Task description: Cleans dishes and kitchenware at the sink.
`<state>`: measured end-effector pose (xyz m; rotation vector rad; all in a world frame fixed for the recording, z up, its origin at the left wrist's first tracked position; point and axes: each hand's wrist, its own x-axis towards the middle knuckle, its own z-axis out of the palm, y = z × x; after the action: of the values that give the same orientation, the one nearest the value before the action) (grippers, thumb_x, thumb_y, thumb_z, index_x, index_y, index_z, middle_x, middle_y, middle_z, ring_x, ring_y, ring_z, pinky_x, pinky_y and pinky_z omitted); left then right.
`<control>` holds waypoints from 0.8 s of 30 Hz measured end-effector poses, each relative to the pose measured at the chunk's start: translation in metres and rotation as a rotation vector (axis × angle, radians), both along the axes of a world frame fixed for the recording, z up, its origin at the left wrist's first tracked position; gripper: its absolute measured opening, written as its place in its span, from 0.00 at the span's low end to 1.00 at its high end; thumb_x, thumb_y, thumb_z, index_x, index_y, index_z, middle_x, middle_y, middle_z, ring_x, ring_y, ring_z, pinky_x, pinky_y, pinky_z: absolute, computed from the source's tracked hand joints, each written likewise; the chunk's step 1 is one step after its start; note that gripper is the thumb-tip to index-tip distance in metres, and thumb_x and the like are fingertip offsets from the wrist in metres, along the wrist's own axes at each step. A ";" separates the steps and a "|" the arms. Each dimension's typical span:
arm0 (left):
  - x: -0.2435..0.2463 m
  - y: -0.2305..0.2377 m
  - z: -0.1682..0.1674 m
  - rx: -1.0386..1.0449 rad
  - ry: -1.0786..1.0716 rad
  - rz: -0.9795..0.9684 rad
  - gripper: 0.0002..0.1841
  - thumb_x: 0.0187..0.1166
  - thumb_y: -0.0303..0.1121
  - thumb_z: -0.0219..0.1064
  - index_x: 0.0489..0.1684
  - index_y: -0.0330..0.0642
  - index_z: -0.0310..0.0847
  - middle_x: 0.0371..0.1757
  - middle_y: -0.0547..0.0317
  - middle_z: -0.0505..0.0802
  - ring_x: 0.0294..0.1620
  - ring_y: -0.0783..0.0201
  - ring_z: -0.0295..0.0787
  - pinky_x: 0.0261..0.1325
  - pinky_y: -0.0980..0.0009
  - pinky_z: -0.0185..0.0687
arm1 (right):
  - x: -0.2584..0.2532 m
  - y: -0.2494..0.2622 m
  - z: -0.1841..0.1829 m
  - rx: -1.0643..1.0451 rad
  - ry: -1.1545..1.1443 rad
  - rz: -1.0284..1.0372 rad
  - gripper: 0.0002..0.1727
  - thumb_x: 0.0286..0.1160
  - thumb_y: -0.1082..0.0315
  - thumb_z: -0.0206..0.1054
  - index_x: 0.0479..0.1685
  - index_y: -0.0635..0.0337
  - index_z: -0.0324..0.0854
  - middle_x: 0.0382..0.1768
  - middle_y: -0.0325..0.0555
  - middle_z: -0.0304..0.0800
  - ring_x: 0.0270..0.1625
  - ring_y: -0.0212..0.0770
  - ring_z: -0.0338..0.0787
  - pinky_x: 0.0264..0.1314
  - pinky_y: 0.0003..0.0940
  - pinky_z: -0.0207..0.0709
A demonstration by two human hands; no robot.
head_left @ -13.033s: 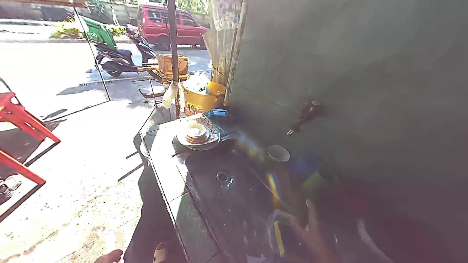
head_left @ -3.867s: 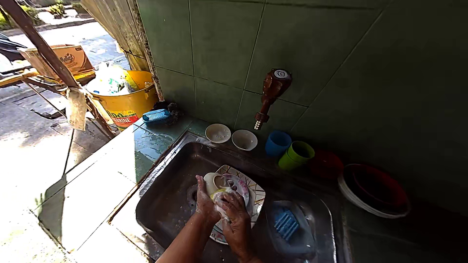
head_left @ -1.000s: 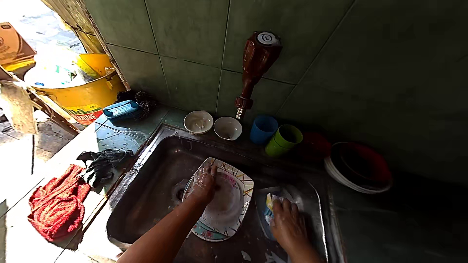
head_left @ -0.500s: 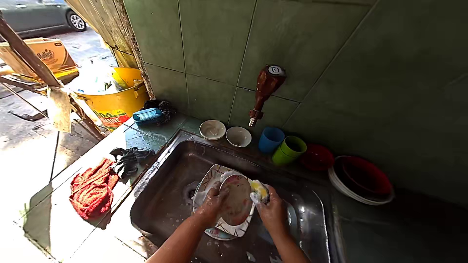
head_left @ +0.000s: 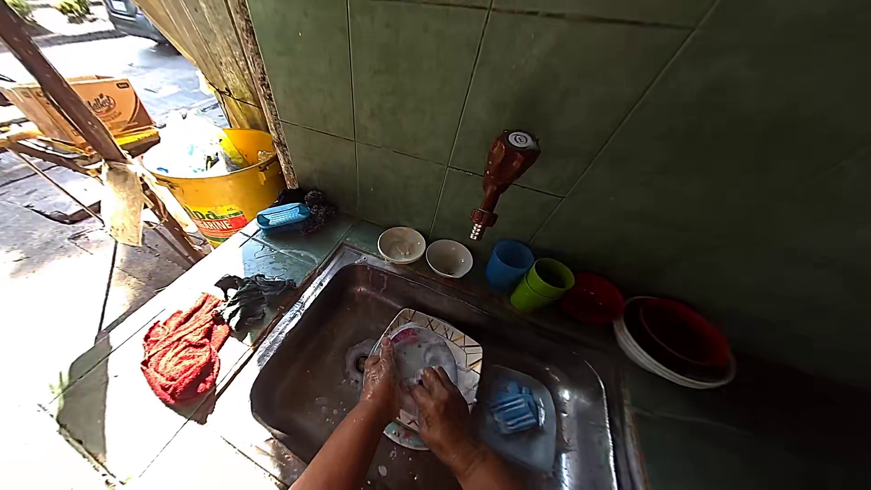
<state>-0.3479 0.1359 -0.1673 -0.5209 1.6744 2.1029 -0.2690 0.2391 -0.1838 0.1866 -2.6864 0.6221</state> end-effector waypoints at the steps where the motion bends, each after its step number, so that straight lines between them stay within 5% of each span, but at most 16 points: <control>1: -0.005 -0.005 0.001 -0.035 0.023 -0.015 0.27 0.96 0.45 0.44 0.58 0.25 0.78 0.49 0.39 0.88 0.50 0.55 0.88 0.57 0.57 0.85 | 0.003 0.012 -0.003 0.018 -0.038 0.004 0.08 0.49 0.79 0.73 0.31 0.65 0.92 0.46 0.67 0.91 0.53 0.67 0.92 0.45 0.59 0.88; 4: 0.003 -0.002 0.008 -0.060 0.032 -0.133 0.26 0.96 0.44 0.44 0.51 0.27 0.80 0.43 0.44 0.89 0.45 0.59 0.88 0.53 0.60 0.85 | -0.013 0.038 0.003 0.004 -0.097 -0.120 0.10 0.51 0.84 0.71 0.35 0.71 0.92 0.46 0.72 0.89 0.55 0.72 0.89 0.50 0.64 0.85; 7: 0.009 0.019 0.009 0.025 0.028 -0.130 0.25 0.97 0.43 0.42 0.46 0.29 0.80 0.38 0.50 0.88 0.41 0.63 0.87 0.49 0.65 0.84 | -0.024 0.013 0.011 -0.067 0.026 -0.142 0.09 0.54 0.80 0.69 0.33 0.68 0.93 0.45 0.66 0.91 0.52 0.65 0.91 0.53 0.55 0.87; 10: -0.010 0.009 0.010 -0.057 0.020 -0.051 0.27 0.97 0.45 0.43 0.51 0.27 0.81 0.43 0.44 0.90 0.44 0.59 0.90 0.52 0.60 0.87 | -0.003 0.005 -0.006 -0.076 0.096 -0.028 0.11 0.51 0.76 0.67 0.32 0.62 0.94 0.43 0.61 0.92 0.49 0.61 0.93 0.47 0.51 0.89; 14: -0.006 -0.003 0.005 -0.084 -0.029 -0.172 0.27 0.96 0.47 0.44 0.55 0.28 0.79 0.44 0.43 0.90 0.45 0.57 0.90 0.52 0.58 0.87 | -0.015 0.052 -0.003 -0.098 -0.034 -0.174 0.13 0.57 0.84 0.68 0.41 0.70 0.93 0.48 0.72 0.90 0.56 0.71 0.89 0.59 0.63 0.83; 16: 0.010 0.010 0.005 -0.022 -0.066 -0.262 0.29 0.96 0.49 0.40 0.58 0.28 0.78 0.46 0.43 0.88 0.46 0.57 0.88 0.53 0.57 0.86 | -0.036 0.045 0.014 -0.158 -0.089 -0.223 0.14 0.64 0.82 0.65 0.46 0.70 0.93 0.52 0.72 0.89 0.62 0.70 0.87 0.67 0.61 0.80; 19: 0.013 0.025 0.011 0.242 -0.050 -0.074 0.32 0.96 0.51 0.31 0.62 0.35 0.76 0.47 0.52 0.89 0.48 0.64 0.87 0.55 0.64 0.84 | -0.039 -0.001 0.020 -0.198 -0.015 -0.096 0.09 0.61 0.80 0.67 0.36 0.69 0.93 0.48 0.68 0.91 0.57 0.67 0.90 0.61 0.57 0.84; 21: 0.000 0.016 0.009 0.276 -0.041 0.073 0.27 0.96 0.48 0.38 0.66 0.34 0.75 0.50 0.49 0.90 0.50 0.62 0.88 0.56 0.63 0.85 | -0.017 -0.013 0.015 -0.202 0.004 -0.008 0.09 0.61 0.79 0.67 0.35 0.66 0.93 0.47 0.65 0.92 0.54 0.63 0.91 0.56 0.54 0.87; 24: -0.021 -0.004 -0.002 0.106 -0.057 0.127 0.16 0.91 0.37 0.57 0.54 0.28 0.80 0.42 0.43 0.91 0.42 0.55 0.92 0.48 0.57 0.90 | 0.003 0.011 0.000 -0.134 0.102 -0.017 0.14 0.59 0.75 0.65 0.40 0.60 0.95 0.46 0.59 0.92 0.51 0.59 0.92 0.54 0.51 0.87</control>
<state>-0.3685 0.1321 -0.1689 -0.6630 1.5259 2.2304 -0.2660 0.2498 -0.1843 0.1551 -2.5360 0.7638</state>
